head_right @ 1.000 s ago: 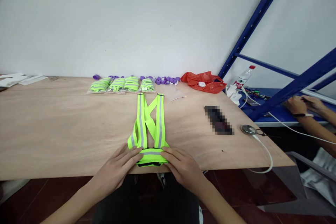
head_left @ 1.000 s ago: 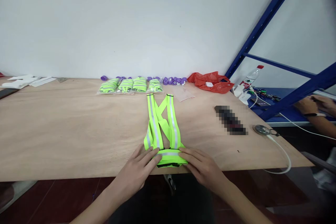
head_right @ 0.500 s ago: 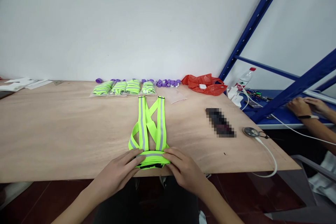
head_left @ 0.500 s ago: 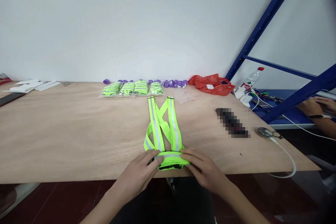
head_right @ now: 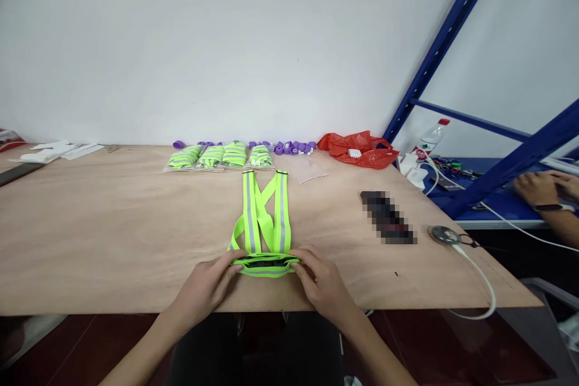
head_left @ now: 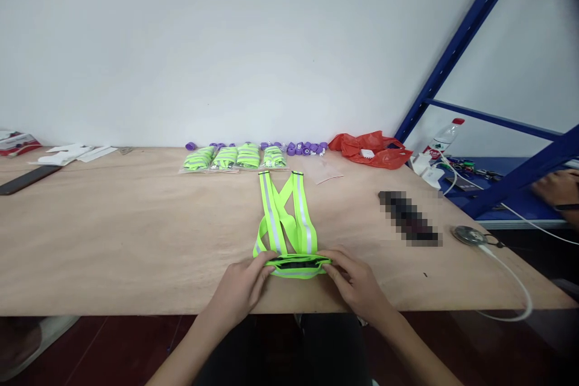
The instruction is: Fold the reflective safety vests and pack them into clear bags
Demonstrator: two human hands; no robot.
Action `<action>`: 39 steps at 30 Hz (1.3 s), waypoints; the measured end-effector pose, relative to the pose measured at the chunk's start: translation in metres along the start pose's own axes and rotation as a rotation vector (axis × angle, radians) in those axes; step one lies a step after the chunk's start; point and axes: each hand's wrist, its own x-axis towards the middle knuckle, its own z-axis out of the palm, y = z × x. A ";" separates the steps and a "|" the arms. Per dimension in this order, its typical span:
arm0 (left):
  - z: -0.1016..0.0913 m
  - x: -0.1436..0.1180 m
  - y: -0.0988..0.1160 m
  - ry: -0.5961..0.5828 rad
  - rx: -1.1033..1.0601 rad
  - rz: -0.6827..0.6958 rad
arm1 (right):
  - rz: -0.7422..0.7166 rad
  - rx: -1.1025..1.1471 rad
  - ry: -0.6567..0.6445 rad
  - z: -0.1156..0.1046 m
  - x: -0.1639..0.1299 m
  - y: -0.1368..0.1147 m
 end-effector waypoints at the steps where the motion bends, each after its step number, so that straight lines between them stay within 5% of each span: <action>1: 0.002 0.002 0.000 0.031 -0.025 -0.045 | 0.038 0.018 0.015 0.002 0.001 0.002; 6: 0.019 0.010 0.000 0.235 -0.072 -0.118 | 0.166 0.030 0.067 0.011 0.008 0.012; 14: 0.029 0.017 0.002 0.387 0.096 -0.133 | 0.058 -0.088 0.011 0.009 0.022 0.012; 27: 0.026 0.022 -0.001 0.267 -0.170 -0.258 | -0.197 -0.495 0.116 0.019 0.023 0.017; 32: 0.024 0.026 -0.005 0.251 -0.160 -0.210 | -0.322 -0.656 0.129 0.022 0.022 0.012; 39: 0.028 0.029 -0.006 0.259 0.054 -0.110 | -0.451 -0.584 0.064 0.019 0.022 0.009</action>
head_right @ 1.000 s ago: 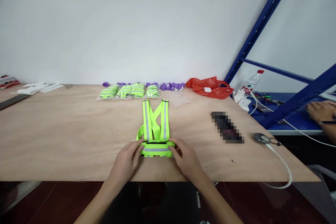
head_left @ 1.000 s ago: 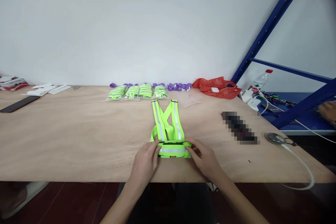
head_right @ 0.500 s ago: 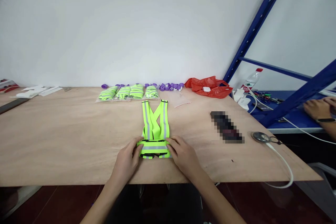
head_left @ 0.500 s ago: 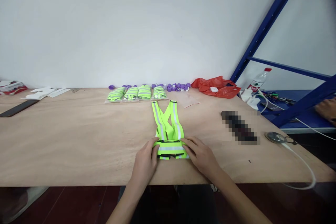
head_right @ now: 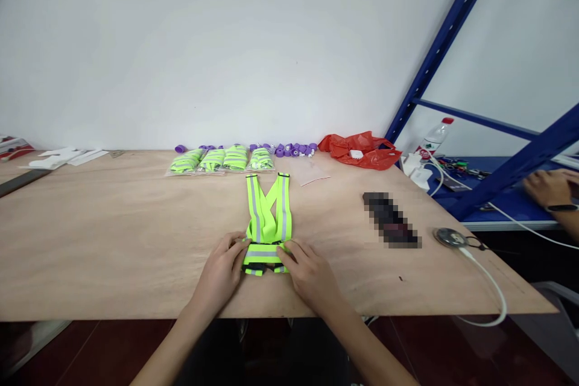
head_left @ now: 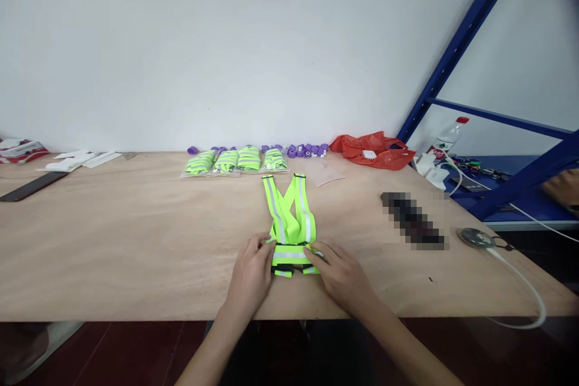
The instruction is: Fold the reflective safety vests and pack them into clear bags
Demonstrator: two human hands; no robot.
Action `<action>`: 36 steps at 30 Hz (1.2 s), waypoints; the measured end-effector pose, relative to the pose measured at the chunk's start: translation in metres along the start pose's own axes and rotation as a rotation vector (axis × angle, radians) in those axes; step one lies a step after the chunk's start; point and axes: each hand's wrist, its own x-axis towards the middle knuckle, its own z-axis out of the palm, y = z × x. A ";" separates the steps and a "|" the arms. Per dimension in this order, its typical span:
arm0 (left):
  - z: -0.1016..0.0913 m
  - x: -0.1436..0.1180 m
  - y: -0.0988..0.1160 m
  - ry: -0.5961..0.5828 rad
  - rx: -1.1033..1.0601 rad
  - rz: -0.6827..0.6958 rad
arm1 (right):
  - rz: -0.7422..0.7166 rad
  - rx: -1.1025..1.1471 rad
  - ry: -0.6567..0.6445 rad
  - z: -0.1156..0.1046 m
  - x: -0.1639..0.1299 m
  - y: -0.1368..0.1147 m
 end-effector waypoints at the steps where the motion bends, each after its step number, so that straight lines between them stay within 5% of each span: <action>1: 0.000 0.000 0.000 0.006 0.046 0.034 | 0.000 0.012 -0.003 0.000 0.000 0.000; 10: -0.006 -0.008 -0.002 -0.112 0.197 0.318 | 0.048 0.103 -0.110 -0.011 -0.005 -0.002; 16: -0.017 -0.012 0.008 -0.154 0.161 0.311 | 0.129 0.186 -0.111 -0.009 -0.013 -0.002; 24: -0.011 -0.007 -0.010 -0.167 0.161 0.352 | 0.144 0.162 -0.067 0.001 -0.014 0.002; 36: -0.016 0.003 -0.006 -0.213 0.053 0.289 | 0.213 0.249 -0.034 -0.001 -0.009 0.002</action>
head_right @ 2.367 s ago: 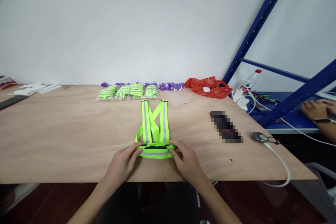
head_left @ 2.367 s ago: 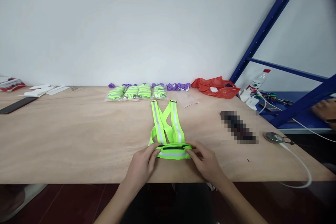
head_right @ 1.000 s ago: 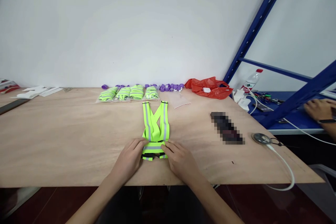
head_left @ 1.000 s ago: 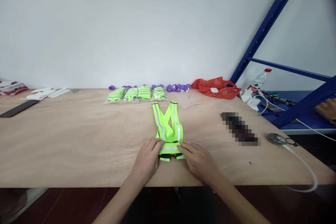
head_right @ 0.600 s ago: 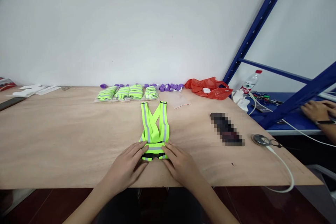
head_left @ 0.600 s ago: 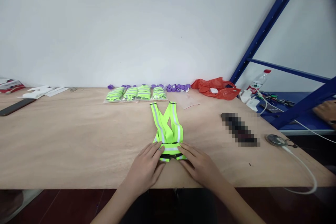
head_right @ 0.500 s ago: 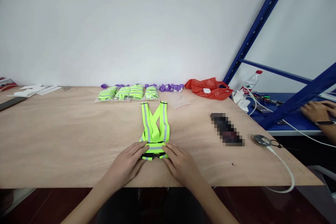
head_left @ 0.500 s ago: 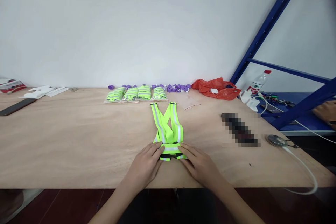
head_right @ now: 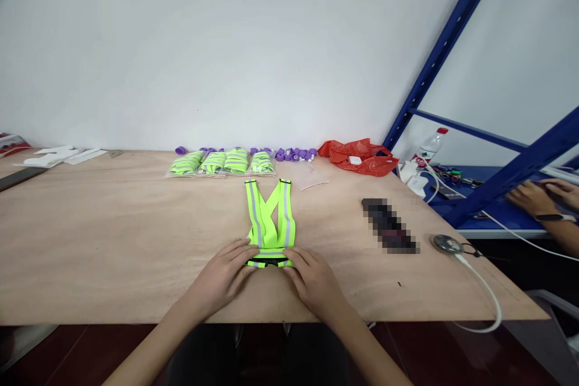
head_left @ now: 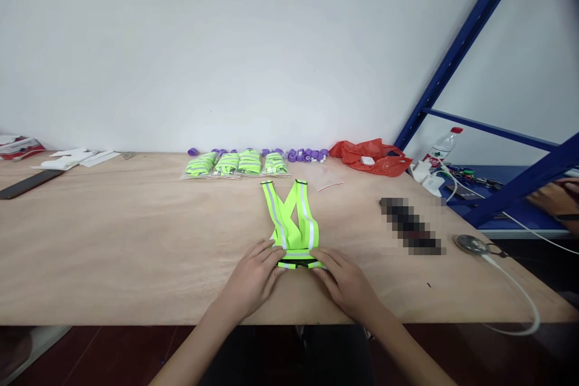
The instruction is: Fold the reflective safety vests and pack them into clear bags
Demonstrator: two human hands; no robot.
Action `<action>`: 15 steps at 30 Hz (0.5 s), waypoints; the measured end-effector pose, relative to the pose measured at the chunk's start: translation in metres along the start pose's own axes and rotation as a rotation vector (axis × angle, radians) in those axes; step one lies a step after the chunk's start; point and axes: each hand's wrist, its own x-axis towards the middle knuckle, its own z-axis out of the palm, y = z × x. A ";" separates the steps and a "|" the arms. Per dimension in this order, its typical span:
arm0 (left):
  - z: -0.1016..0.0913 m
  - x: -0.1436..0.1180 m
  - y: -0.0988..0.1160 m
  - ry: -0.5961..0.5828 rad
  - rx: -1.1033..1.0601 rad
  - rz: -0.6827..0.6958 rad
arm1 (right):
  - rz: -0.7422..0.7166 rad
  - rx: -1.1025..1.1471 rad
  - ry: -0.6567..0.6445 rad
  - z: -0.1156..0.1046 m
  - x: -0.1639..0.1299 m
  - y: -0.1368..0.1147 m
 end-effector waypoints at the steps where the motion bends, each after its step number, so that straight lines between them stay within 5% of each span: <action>1: -0.001 0.002 0.002 -0.015 -0.019 -0.010 | 0.012 0.011 0.004 0.000 0.000 0.000; 15: -0.021 0.047 0.015 -0.216 -0.087 -0.275 | 0.389 0.286 -0.058 -0.007 0.011 0.006</action>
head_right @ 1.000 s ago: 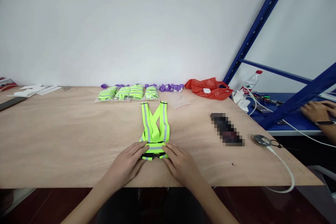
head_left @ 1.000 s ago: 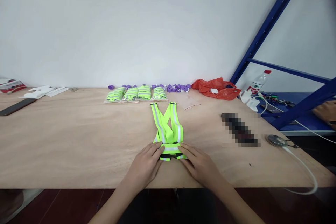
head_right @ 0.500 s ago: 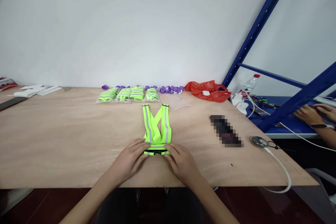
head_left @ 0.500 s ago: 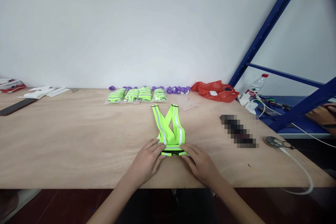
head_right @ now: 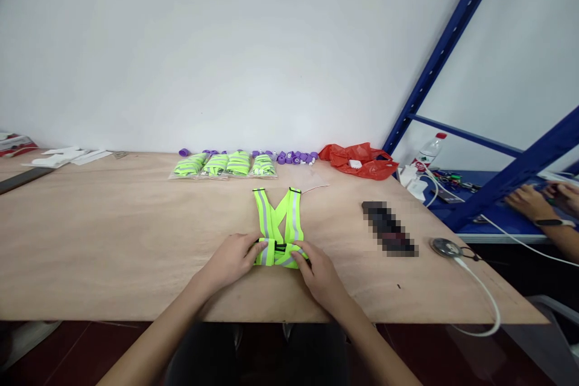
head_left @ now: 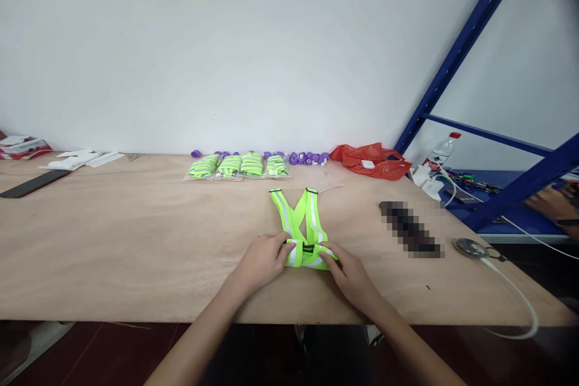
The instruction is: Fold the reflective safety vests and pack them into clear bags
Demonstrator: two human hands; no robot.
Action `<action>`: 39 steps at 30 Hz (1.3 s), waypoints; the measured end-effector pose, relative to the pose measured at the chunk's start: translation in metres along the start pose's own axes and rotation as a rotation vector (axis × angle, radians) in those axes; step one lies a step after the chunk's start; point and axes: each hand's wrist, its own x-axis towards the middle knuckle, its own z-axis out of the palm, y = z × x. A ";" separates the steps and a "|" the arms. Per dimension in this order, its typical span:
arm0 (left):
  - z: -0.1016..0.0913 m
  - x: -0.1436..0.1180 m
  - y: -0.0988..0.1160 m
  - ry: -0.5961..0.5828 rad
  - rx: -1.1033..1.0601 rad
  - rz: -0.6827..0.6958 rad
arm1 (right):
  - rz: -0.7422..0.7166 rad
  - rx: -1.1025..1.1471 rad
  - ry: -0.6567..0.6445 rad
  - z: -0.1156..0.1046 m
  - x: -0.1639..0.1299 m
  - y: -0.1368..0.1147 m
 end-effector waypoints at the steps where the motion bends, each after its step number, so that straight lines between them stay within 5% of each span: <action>1: 0.000 0.003 0.000 -0.007 -0.009 -0.006 | 0.009 0.003 -0.002 -0.001 0.002 0.000; 21: 0.012 0.026 -0.011 0.025 0.087 -0.090 | -0.115 -0.161 -0.059 -0.004 0.030 0.010; 30: 0.022 0.040 -0.017 0.066 0.243 0.091 | -0.243 -0.382 -0.028 0.001 0.034 0.029; 39: 0.022 0.035 -0.014 -0.013 0.287 0.046 | -0.210 -0.440 -0.080 0.000 0.036 0.029</action>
